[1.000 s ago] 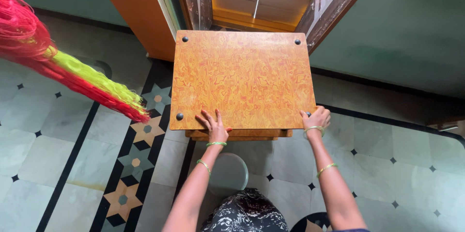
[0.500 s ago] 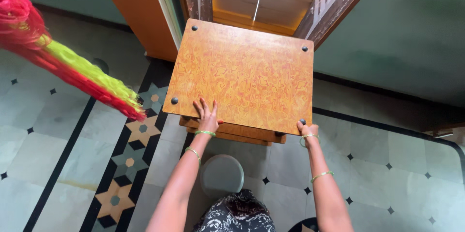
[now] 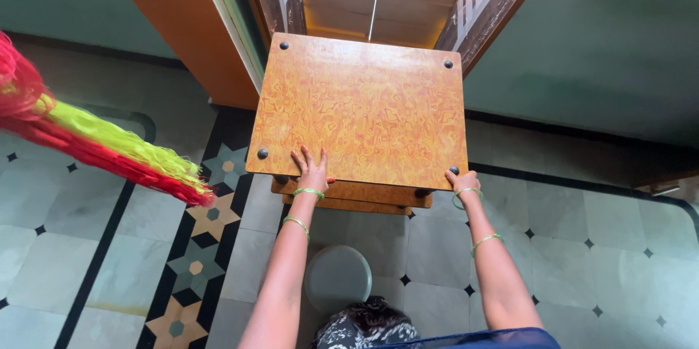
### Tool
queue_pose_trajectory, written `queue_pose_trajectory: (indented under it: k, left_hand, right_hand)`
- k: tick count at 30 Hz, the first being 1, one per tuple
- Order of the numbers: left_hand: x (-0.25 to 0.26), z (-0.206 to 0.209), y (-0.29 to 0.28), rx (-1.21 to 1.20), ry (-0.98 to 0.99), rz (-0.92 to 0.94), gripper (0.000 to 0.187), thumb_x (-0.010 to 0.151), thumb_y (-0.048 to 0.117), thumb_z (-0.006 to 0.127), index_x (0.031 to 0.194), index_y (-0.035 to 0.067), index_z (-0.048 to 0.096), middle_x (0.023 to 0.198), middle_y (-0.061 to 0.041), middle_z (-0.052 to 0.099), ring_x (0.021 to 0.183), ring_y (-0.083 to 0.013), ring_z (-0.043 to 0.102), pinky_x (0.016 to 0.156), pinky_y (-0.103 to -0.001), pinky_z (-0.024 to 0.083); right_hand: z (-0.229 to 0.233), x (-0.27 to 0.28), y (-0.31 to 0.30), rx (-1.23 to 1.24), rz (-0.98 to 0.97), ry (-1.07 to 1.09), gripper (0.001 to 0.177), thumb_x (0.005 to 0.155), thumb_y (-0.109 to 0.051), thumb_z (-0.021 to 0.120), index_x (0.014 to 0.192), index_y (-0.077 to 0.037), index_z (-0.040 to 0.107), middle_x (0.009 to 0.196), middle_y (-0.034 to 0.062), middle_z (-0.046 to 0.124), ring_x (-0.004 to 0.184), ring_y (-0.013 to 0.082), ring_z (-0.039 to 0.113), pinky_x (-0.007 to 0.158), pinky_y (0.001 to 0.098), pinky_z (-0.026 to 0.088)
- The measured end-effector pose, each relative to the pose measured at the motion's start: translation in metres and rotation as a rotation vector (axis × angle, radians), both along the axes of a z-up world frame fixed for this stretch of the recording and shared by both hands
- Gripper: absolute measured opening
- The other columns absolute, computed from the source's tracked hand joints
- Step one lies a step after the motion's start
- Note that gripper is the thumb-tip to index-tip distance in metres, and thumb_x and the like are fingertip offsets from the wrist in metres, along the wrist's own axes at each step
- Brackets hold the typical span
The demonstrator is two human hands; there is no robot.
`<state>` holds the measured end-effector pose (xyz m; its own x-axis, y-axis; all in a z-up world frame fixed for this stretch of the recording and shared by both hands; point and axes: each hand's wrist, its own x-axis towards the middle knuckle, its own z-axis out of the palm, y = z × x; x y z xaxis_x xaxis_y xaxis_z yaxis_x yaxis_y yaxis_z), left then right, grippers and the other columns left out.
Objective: The person removes the top panel of a small wooden table by unscrewing four black plastic feet. They then place the panel on the floor and proceed to unscrew the remaining feet from the table base.
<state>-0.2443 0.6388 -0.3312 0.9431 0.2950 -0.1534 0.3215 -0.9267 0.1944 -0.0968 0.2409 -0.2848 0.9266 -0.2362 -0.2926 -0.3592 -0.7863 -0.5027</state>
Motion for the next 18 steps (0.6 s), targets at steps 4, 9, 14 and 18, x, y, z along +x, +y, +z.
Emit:
queue_pose_trajectory:
  k: [4, 9, 14, 18]
  left_hand:
    - [-0.004, 0.011, 0.010, 0.025, 0.201, -0.065, 0.108, 0.087, 0.050, 0.075, 0.165, 0.020, 0.007, 0.160, -0.044, -0.006, 0.143, -0.0707, -0.010, 0.120, -0.068, 0.001]
    - [0.018, 0.032, 0.021, 0.001, 0.437, -0.083, 0.108, 0.089, 0.056, 0.073, 0.166, 0.020, 0.006, 0.159, -0.046, -0.001, 0.148, -0.0643, -0.005, 0.122, -0.070, 0.002]
    - [0.027, 0.048, 0.019, -0.095, 0.524, 0.041, 0.107, 0.086, 0.053, 0.075, 0.164, 0.034, 0.005, 0.167, -0.032, -0.004, 0.149, -0.0626, 0.000, 0.122, -0.060, 0.013]
    - [0.025, 0.058, 0.012, -0.045, 0.595, 0.098, 0.105, 0.086, 0.053, 0.076, 0.165, 0.036, 0.008, 0.170, -0.026, 0.000, 0.153, -0.0569, 0.009, 0.124, -0.058, 0.020]
  right_hand:
    - [0.002, -0.019, 0.001, -0.068, 0.130, -0.104, 0.082, 0.073, -0.045, 0.085, 0.140, -0.009, 0.054, 0.132, 0.0278, 0.062, 0.120, 0.0445, 0.062, 0.099, 0.0499, 0.052]
    - [0.013, -0.022, 0.001, -0.387, 0.526, -0.137, 0.079, 0.084, -0.039, 0.081, 0.153, -0.028, 0.043, 0.141, 0.0305, 0.049, 0.108, 0.0455, 0.063, 0.090, 0.0502, 0.053]
    - [0.033, 0.002, -0.011, -0.412, 0.733, 0.111, 0.085, 0.081, -0.040, 0.083, 0.154, -0.032, 0.041, 0.131, 0.0223, 0.059, 0.120, 0.0410, 0.062, 0.098, 0.0461, 0.054]
    - [0.045, 0.027, -0.012, -0.438, 0.814, 0.274, 0.079, 0.083, -0.046, 0.079, 0.152, -0.036, 0.043, 0.137, 0.0182, 0.058, 0.123, 0.0387, 0.062, 0.101, 0.0461, 0.053]
